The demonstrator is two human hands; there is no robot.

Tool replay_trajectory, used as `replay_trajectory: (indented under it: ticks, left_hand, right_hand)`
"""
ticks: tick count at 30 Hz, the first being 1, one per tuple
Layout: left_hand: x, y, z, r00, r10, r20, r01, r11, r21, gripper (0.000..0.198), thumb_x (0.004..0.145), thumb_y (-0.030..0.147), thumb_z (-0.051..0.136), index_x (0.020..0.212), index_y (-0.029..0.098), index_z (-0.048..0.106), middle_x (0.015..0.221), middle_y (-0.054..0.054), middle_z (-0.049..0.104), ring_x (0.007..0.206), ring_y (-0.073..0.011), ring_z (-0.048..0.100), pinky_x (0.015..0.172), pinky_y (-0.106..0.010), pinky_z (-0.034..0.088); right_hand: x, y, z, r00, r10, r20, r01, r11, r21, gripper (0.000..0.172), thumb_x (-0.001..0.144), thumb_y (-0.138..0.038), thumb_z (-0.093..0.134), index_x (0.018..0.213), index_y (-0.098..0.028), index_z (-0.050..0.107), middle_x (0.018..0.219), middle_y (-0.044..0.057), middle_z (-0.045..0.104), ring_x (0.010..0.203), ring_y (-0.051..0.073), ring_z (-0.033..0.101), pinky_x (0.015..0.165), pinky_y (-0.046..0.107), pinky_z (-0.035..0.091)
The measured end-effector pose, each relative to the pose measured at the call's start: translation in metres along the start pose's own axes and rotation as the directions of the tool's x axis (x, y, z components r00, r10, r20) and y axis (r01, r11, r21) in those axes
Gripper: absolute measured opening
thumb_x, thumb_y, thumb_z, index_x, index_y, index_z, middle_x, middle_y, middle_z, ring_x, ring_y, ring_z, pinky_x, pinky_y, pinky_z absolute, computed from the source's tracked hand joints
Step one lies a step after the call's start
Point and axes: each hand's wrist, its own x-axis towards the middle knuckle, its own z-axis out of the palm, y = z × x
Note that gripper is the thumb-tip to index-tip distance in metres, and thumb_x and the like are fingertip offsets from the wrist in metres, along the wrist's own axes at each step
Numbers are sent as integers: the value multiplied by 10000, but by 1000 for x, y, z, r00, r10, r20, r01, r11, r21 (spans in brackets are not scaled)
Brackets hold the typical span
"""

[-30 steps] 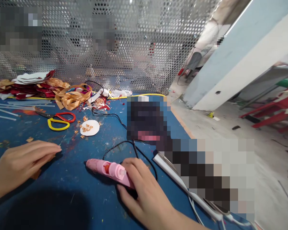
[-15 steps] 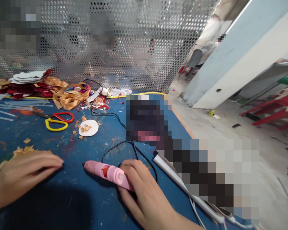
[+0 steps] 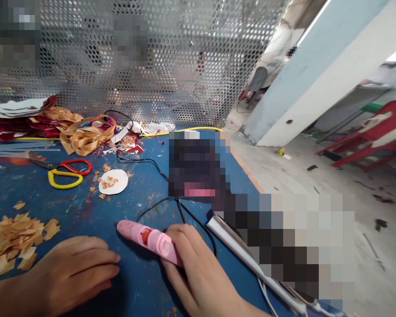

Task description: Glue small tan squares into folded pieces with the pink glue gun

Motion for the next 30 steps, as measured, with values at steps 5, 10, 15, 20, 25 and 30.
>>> replay_trajectory:
  ticks: [5, 10, 15, 20, 25, 30]
  left_hand:
    - [1, 2, -7, 999, 40, 9, -41, 997, 60, 247, 997, 234, 429, 973, 195, 671, 936, 32, 726, 851, -141, 614, 756, -275, 471]
    - [8, 2, -14, 995, 84, 51, -88, 993, 82, 462, 1021, 131, 242, 935, 201, 691, 887, 33, 738, 811, -124, 618, 696, -262, 465]
    - [6, 3, -17, 994, 92, 53, -96, 991, 88, 363, 999, 146, 335, 959, 216, 688, 848, 21, 734, 801, -125, 628, 724, -260, 487]
    - [9, -1, -19, 998, 60, 17, -60, 998, 7, 423, 1027, 143, 250, 954, 206, 662, 822, 35, 739, 743, -103, 631, 770, -270, 483]
    - [12, -5, -16, 997, -82, -7, 80, 990, -115, 312, 1023, 205, 335, 970, 196, 642, 863, 17, 723, 729, -90, 618, 690, -211, 481]
    - [10, -2, -9, 1000, -10, 2, 11, 1000, -22, 216, 979, 170, 441, 1006, 163, 656, 945, -10, 731, 748, -131, 606, 691, -257, 494]
  right_hand:
    - [3, -1, -2, 1000, -24, -7, 24, 1000, -7, 219, 900, -97, 464, 1073, -232, 464, 990, 55, 591, 863, 153, 605, 769, 259, 561]
    - [3, -5, -4, 1000, -6, -20, 5, 1000, -17, 221, 877, -94, 491, 1039, -243, 478, 933, 33, 619, 798, 151, 621, 719, 250, 563]
    - [7, -7, -6, 1000, 20, -24, -21, 999, -33, 235, 861, -78, 500, 1024, -247, 484, 912, 26, 627, 778, 150, 630, 704, 250, 566]
    - [8, -3, -6, 1000, -5, 6, 6, 1000, -10, 204, 878, -95, 490, 1024, -238, 480, 945, 35, 621, 810, 145, 620, 735, 253, 567]
    - [4, 0, -3, 999, -36, -7, 36, 999, -4, 230, 890, -96, 469, 1074, -234, 481, 962, 47, 618, 833, 155, 608, 738, 269, 564]
    - [3, 0, -2, 999, -39, -29, 38, 999, -12, 253, 892, -99, 469, 1108, -230, 481, 991, 66, 617, 864, 170, 614, 761, 286, 564]
